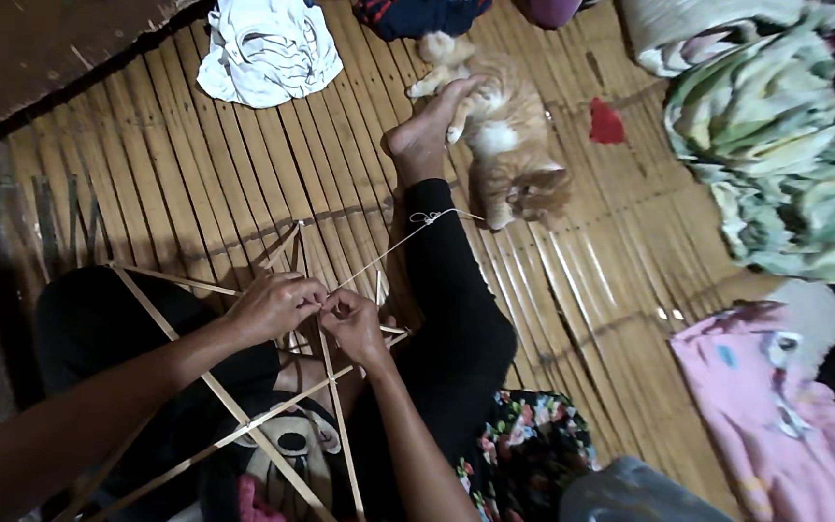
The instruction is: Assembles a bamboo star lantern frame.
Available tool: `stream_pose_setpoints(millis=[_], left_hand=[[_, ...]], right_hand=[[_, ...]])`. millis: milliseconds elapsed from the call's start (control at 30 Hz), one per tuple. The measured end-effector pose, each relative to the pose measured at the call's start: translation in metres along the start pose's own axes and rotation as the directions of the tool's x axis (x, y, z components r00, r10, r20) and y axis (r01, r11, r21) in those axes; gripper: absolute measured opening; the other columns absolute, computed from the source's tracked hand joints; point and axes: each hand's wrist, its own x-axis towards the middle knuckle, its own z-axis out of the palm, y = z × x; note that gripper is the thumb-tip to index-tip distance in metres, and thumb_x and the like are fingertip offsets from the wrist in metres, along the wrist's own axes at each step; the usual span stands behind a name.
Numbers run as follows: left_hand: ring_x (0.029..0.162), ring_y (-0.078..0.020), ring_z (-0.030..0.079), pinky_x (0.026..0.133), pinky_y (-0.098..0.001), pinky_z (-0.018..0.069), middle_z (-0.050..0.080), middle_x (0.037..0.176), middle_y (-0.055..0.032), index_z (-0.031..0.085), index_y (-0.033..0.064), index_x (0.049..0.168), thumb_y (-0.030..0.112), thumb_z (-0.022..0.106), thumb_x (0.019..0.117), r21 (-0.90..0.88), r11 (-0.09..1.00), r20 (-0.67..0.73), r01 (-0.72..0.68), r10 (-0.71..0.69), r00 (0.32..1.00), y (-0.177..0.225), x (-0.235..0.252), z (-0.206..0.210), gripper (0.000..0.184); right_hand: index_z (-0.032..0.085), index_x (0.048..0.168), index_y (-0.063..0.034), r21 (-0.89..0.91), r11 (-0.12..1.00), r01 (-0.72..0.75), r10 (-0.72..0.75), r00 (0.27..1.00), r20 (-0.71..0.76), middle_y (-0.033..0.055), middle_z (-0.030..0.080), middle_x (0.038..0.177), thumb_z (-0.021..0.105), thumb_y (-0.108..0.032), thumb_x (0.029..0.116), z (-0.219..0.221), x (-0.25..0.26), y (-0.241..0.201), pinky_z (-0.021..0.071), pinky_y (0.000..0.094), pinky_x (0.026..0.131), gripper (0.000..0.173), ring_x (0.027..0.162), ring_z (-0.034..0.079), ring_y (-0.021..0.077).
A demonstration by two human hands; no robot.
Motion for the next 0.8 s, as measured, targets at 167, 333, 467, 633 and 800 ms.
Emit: stream_pose_setpoints(millis=[167, 333, 467, 633, 800], left_hand=[[0.078, -0.0213, 0.069, 0.076, -0.0440, 0.0561, 0.071, 0.086, -0.0058, 0.073, 0.0082, 0.098, 0.010, 0.072, 0.0935, 0.007, 0.994, 0.205, 0.108, -0.107, 0.973, 0.004, 0.006, -0.010, 0.005], [0.076, -0.0118, 0.062, 0.075, -0.0360, 0.0515, 0.067, 0.084, -0.0017, 0.067, 0.0073, 0.104, 0.007, 0.072, 0.0943, -0.197, 0.880, 0.454, 0.432, -0.309, 0.836, -0.006, 0.022, -0.018, 0.011], [0.074, -0.0057, 0.059, 0.071, -0.0232, 0.0497, 0.062, 0.080, 0.0003, 0.063, 0.0033, 0.101, -0.003, 0.069, 0.0920, -0.338, 0.737, 0.561, 0.585, -0.341, 0.754, -0.009, 0.033, -0.020, 0.013], [0.074, -0.0071, 0.061, 0.072, -0.0238, 0.0506, 0.062, 0.078, -0.0010, 0.062, 0.0020, 0.102, -0.005, 0.069, 0.0919, -0.353, 0.687, 0.568, 0.635, -0.382, 0.729, -0.003, 0.038, -0.022, 0.014], [0.072, -0.0068, 0.060, 0.071, -0.0260, 0.0496, 0.064, 0.076, 0.0006, 0.064, 0.0041, 0.101, -0.003, 0.071, 0.0911, -0.311, 0.730, 0.553, 0.609, -0.383, 0.740, -0.007, 0.038, -0.021, 0.014]], right_hand=[[0.067, 0.085, -0.0024, -0.023, 0.999, -0.041, 0.041, 0.999, 0.020, 0.0006, 0.058, 0.074, 0.069, -0.006, 0.0873, -0.001, 0.001, -0.002, 0.0441, 0.0247, 0.062, 0.005, 0.065, 0.050, 0.0048], [0.069, 0.087, 0.0001, -0.056, 0.996, 0.062, -0.062, 0.998, 0.004, 0.0102, 0.064, 0.094, 0.069, -0.004, 0.0869, 0.001, -0.002, 0.001, 0.0529, 0.0298, 0.074, 0.005, 0.083, 0.061, 0.0140], [0.070, 0.088, 0.0000, -0.078, 0.989, 0.128, -0.134, 0.988, -0.074, 0.0133, 0.066, 0.103, 0.073, -0.003, 0.0852, -0.002, -0.008, -0.001, 0.0561, 0.0320, 0.081, 0.005, 0.095, 0.065, 0.0185], [0.073, 0.088, 0.0000, -0.212, 0.958, 0.195, -0.223, 0.968, -0.114, 0.0145, 0.068, 0.096, 0.078, -0.007, 0.0822, 0.004, -0.014, -0.003, 0.0569, 0.0404, 0.083, 0.010, 0.093, 0.067, 0.0259], [0.074, 0.086, 0.0013, -0.310, 0.933, 0.184, -0.244, 0.956, -0.166, 0.0153, 0.070, 0.093, 0.076, -0.005, 0.0845, 0.010, -0.015, -0.011, 0.0573, 0.0415, 0.083, 0.007, 0.091, 0.069, 0.0278]])
